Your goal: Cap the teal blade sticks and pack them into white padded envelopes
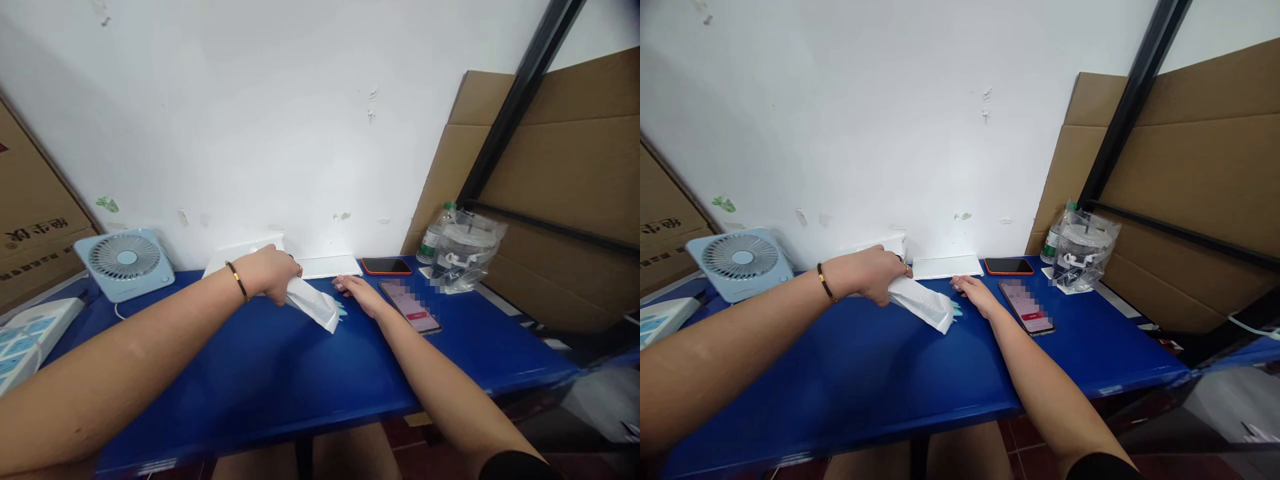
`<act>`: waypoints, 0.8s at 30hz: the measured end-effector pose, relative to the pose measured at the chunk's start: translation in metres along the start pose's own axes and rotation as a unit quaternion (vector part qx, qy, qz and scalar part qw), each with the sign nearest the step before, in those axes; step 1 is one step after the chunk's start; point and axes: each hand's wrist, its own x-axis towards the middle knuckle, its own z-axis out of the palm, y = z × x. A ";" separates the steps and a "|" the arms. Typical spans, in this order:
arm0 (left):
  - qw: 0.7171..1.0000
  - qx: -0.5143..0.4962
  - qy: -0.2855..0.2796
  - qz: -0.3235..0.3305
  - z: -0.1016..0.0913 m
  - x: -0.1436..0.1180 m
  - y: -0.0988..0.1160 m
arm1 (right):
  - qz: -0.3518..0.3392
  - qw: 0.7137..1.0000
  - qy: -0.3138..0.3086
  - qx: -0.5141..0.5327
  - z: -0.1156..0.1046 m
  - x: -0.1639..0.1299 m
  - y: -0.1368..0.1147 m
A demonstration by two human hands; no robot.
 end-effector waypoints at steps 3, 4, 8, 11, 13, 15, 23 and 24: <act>1.000 -0.007 0.007 -0.004 0.001 0.005 -0.013 | -0.053 0.990 -0.104 -0.074 -0.001 -0.009 -0.009; 1.000 0.000 0.004 -0.002 0.001 0.006 -0.017 | -0.081 0.978 -0.149 -0.119 0.000 -0.012 -0.011; 0.999 0.041 -0.013 0.010 0.006 0.011 -0.040 | -0.173 0.914 -0.196 -0.309 0.010 -0.020 -0.015; 0.999 0.033 -0.012 -0.020 0.012 0.020 -0.062 | -0.188 0.899 -0.167 -0.360 0.020 -0.020 -0.013; 0.999 0.019 0.005 -0.050 0.014 0.026 -0.078 | -0.192 0.892 -0.162 -0.376 0.025 -0.020 -0.013; 0.996 0.007 0.046 -0.070 0.012 0.031 -0.094 | -0.196 0.887 -0.152 -0.389 0.027 -0.020 -0.013; 0.989 0.083 0.107 -0.058 -0.026 0.000 -0.124 | -0.197 0.869 -0.149 -0.429 0.033 -0.025 -0.017; 0.988 0.096 0.110 -0.046 -0.032 -0.010 -0.123 | -0.193 0.869 -0.154 -0.429 0.032 -0.025 -0.017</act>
